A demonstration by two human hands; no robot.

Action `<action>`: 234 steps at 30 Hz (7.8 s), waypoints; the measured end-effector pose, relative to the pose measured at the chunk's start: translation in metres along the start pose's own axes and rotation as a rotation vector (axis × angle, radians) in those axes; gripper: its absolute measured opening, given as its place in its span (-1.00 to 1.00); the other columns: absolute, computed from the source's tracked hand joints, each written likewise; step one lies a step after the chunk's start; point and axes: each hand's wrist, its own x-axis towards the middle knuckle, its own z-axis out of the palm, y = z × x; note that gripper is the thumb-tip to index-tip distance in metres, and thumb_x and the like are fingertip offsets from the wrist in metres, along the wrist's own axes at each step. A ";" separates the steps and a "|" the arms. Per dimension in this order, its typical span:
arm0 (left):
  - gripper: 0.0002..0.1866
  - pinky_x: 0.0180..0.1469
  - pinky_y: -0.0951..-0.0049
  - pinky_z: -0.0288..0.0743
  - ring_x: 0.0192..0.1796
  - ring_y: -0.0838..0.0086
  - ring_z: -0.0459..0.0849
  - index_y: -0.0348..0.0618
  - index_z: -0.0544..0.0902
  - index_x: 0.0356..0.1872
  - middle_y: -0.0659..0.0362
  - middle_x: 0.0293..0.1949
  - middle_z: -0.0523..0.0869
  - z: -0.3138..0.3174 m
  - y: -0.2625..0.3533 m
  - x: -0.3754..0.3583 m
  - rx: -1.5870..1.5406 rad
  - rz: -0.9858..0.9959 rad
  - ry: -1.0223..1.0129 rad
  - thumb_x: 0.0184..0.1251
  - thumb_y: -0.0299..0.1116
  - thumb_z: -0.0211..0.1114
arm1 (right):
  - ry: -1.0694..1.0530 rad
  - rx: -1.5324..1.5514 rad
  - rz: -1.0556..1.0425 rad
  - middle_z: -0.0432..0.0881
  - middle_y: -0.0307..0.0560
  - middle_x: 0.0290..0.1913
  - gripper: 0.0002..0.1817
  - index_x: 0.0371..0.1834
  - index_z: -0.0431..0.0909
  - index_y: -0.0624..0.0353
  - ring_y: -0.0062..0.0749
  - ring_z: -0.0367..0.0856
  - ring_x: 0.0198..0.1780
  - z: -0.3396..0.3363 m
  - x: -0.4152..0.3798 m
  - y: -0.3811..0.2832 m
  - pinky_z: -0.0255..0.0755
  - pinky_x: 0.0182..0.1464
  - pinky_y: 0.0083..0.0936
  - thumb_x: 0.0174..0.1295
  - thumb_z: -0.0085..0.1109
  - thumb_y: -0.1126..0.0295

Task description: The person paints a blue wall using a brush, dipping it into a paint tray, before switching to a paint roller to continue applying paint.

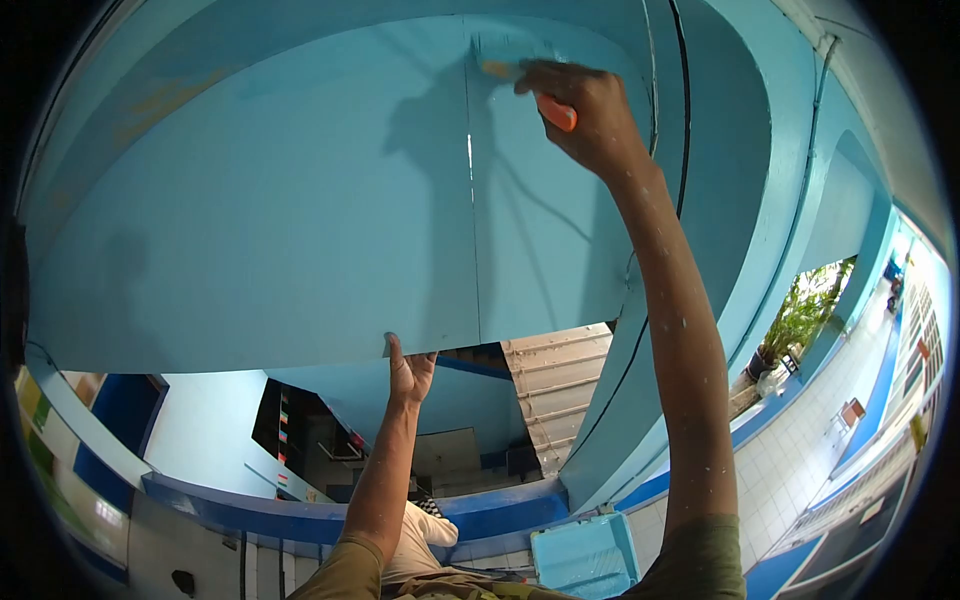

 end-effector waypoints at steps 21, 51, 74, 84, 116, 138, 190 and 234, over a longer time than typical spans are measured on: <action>-0.24 0.46 0.12 0.44 0.44 0.32 0.44 0.04 0.37 0.42 0.22 0.39 0.49 0.006 -0.001 0.001 0.030 0.017 0.003 0.30 0.12 0.40 | -0.159 0.176 0.432 0.72 0.04 0.15 -0.84 -0.29 0.76 0.23 -0.09 0.60 0.32 0.001 -0.276 -0.098 0.45 0.40 -0.19 0.04 0.39 0.66; -0.30 0.41 0.23 0.49 0.41 0.38 0.47 0.04 0.40 0.39 0.26 0.36 0.51 -0.007 0.000 0.002 0.023 -0.007 -0.014 0.33 0.09 0.39 | 0.612 -0.413 0.461 0.74 0.07 0.04 -0.70 -0.21 0.70 0.16 -0.03 0.76 0.02 0.055 -0.058 0.016 0.66 0.00 -0.28 0.01 0.20 0.72; -0.23 0.35 0.22 0.41 0.39 0.39 0.43 0.10 0.38 0.40 0.31 0.35 0.48 -0.012 -0.002 0.004 0.102 0.012 0.003 0.27 0.23 0.38 | 0.433 -0.094 0.058 0.79 -0.12 -0.01 -0.73 -0.31 0.76 0.09 -0.19 0.73 0.15 0.063 -0.028 -0.012 0.69 0.08 -0.33 0.00 0.23 0.71; -0.18 0.46 0.15 0.35 0.45 0.35 0.39 0.09 0.33 0.45 0.29 0.42 0.44 0.006 0.000 0.002 0.086 0.044 0.024 0.25 0.18 0.42 | 0.627 -0.286 0.402 0.72 -0.01 0.11 -0.83 -0.16 0.67 0.14 -0.05 0.68 0.21 0.071 -0.113 0.024 0.64 0.17 -0.29 0.26 0.24 0.63; -0.18 0.49 0.16 0.33 0.47 0.37 0.37 0.08 0.33 0.45 0.29 0.43 0.43 0.017 0.003 -0.002 0.077 0.039 0.002 0.25 0.16 0.42 | 0.196 -0.158 0.699 0.72 0.14 0.12 -0.88 -0.22 0.68 0.22 0.02 0.64 0.26 0.036 -0.377 -0.127 0.56 0.27 -0.21 0.21 0.34 0.62; -0.09 0.42 0.07 0.40 0.38 0.28 0.46 0.05 0.40 0.41 0.22 0.37 0.51 0.022 0.024 -0.004 -0.057 0.034 0.081 0.10 0.27 0.49 | 0.365 0.461 0.980 0.72 0.24 0.09 -0.87 -0.20 0.66 0.29 -0.15 0.75 0.09 0.053 -0.329 -0.254 0.60 0.11 -0.37 0.21 0.33 0.67; -0.07 0.20 0.18 0.66 0.26 0.30 0.61 0.02 0.43 0.40 0.16 0.31 0.58 -0.018 0.091 -0.008 -0.193 0.118 0.044 0.10 0.40 0.33 | -0.453 0.327 1.797 0.75 -0.07 -0.44 -0.84 -0.40 0.72 0.32 -0.47 0.68 -0.37 -0.190 -0.543 -0.287 0.57 -0.19 -0.47 -0.10 0.29 0.56; -0.07 0.48 -0.08 0.33 0.34 0.16 0.58 -0.07 0.49 0.35 0.04 0.27 0.62 -0.015 0.106 -0.001 -0.163 0.005 -0.147 0.00 0.31 0.40 | 0.462 -0.193 2.613 0.73 0.16 -0.16 -0.61 -0.04 0.60 0.45 -0.07 0.80 -0.25 -0.365 -0.651 -0.453 0.80 -0.20 -0.19 0.02 0.38 0.60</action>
